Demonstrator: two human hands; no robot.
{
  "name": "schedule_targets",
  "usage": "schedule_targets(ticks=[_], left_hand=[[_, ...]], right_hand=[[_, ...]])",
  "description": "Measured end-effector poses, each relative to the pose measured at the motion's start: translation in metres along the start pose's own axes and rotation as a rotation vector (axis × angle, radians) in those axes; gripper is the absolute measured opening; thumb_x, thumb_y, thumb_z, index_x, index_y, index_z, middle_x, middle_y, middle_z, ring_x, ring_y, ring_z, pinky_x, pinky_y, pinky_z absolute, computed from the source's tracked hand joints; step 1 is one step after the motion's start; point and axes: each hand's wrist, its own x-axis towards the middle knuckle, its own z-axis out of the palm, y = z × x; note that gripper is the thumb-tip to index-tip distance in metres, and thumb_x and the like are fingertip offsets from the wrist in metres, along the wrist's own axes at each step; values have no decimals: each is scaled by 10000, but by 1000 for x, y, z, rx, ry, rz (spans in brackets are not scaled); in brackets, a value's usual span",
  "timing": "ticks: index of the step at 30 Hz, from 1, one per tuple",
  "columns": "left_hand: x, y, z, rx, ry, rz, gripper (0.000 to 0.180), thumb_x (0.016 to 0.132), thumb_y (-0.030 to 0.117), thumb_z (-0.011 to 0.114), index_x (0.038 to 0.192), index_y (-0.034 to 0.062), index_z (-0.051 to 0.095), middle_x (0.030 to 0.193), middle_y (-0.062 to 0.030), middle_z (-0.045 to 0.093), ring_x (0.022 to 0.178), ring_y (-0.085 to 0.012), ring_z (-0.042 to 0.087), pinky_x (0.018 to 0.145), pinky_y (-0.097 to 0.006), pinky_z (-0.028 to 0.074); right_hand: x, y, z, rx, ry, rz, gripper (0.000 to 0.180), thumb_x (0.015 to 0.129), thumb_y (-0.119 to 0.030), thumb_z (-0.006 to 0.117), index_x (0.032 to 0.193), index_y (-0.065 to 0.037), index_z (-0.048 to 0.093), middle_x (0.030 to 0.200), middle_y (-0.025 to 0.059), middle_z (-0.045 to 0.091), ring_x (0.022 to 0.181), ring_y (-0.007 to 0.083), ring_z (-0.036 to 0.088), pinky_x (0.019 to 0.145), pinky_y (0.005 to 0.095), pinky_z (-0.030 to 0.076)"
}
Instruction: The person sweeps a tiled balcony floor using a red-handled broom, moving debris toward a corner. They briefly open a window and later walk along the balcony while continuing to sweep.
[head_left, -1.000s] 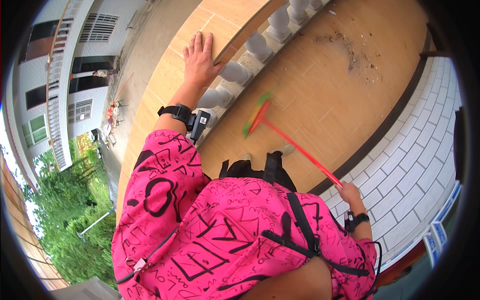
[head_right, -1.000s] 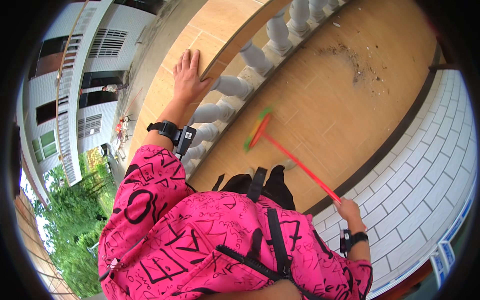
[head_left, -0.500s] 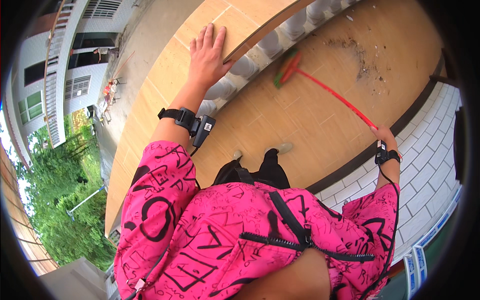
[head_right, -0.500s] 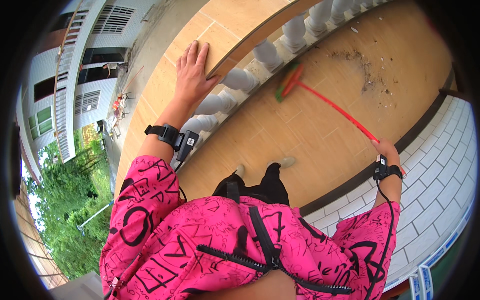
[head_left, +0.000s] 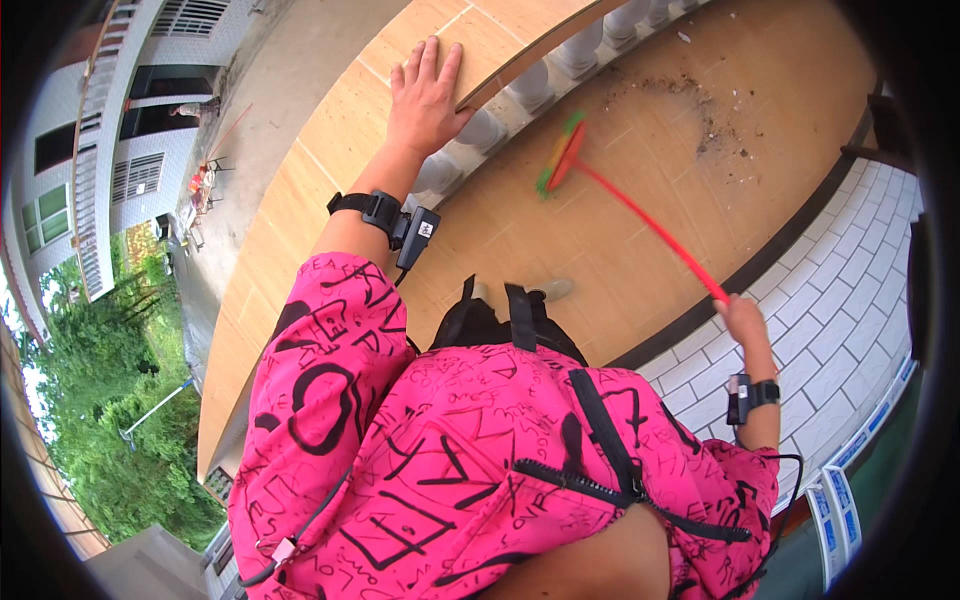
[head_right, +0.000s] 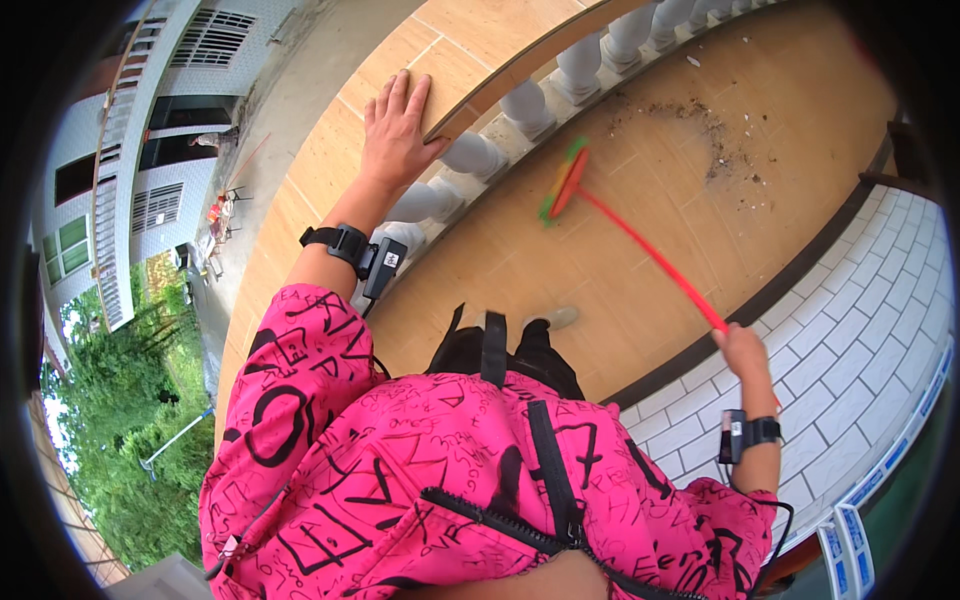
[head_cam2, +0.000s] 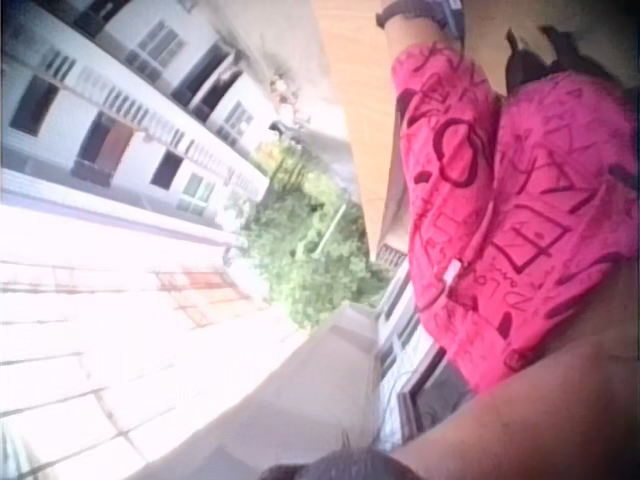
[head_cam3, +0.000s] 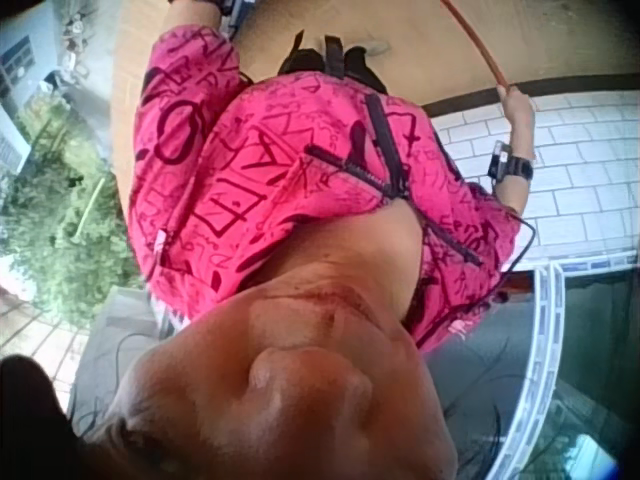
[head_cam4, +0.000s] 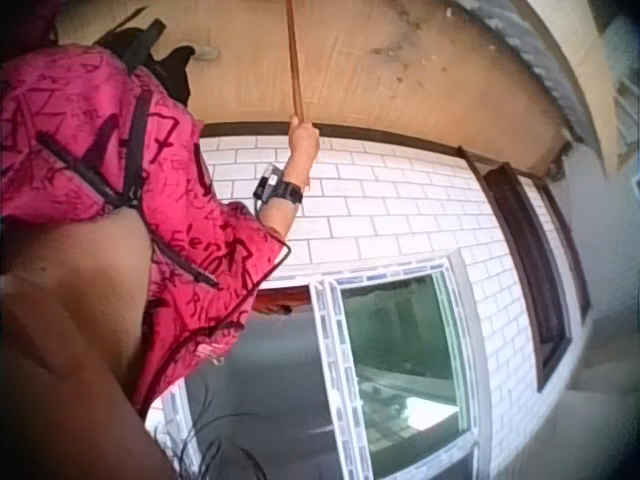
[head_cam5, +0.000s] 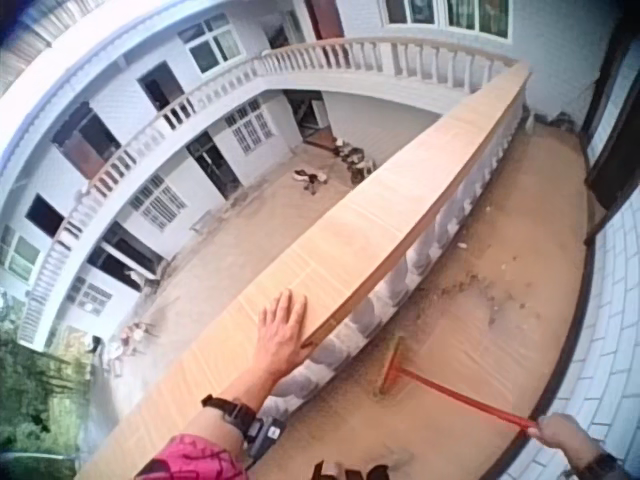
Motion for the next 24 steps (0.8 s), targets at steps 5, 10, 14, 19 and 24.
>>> schedule_targets(ticks=[5,10,14,19,24], left_hand=[[-2,-5,1,-8,12,8,824,628,314,716,1330,146,318,1363,-183,291,1254,-342,286,993,-540,237],[-11,-9,2,55,82,42,838,628,350,726,1332,149,317,1363,-163,297,1255,-332,283,1003,-505,244],[-29,-9,-4,20,-98,3,834,632,341,725,1334,159,312,1364,-156,299,1258,-320,284,1003,-502,248],[-30,-7,-6,6,3,2,841,624,325,730,1335,169,309,1364,-150,301,1255,-316,292,1003,-499,249],[-21,-25,-6,31,116,-39,842,617,324,734,1333,179,315,1366,-141,304,1253,-306,298,1005,-486,255]], right_hand=[[35,-40,0,-190,-98,-105,442,849,-443,456,903,-45,640,888,174,632,846,338,606,755,439,475],[94,-78,19,-109,-129,-103,407,841,-423,483,1034,-81,593,1006,160,615,947,311,587,784,414,474],[81,-143,3,-35,-179,-98,394,834,-411,504,1028,-81,597,1054,170,592,992,314,564,819,420,458],[58,-102,-70,-122,26,-122,340,855,-378,474,964,-101,638,945,160,626,898,328,599,772,422,473],[106,-123,-63,-335,60,-82,301,861,-323,463,949,-103,649,960,163,625,905,301,614,753,419,490]])
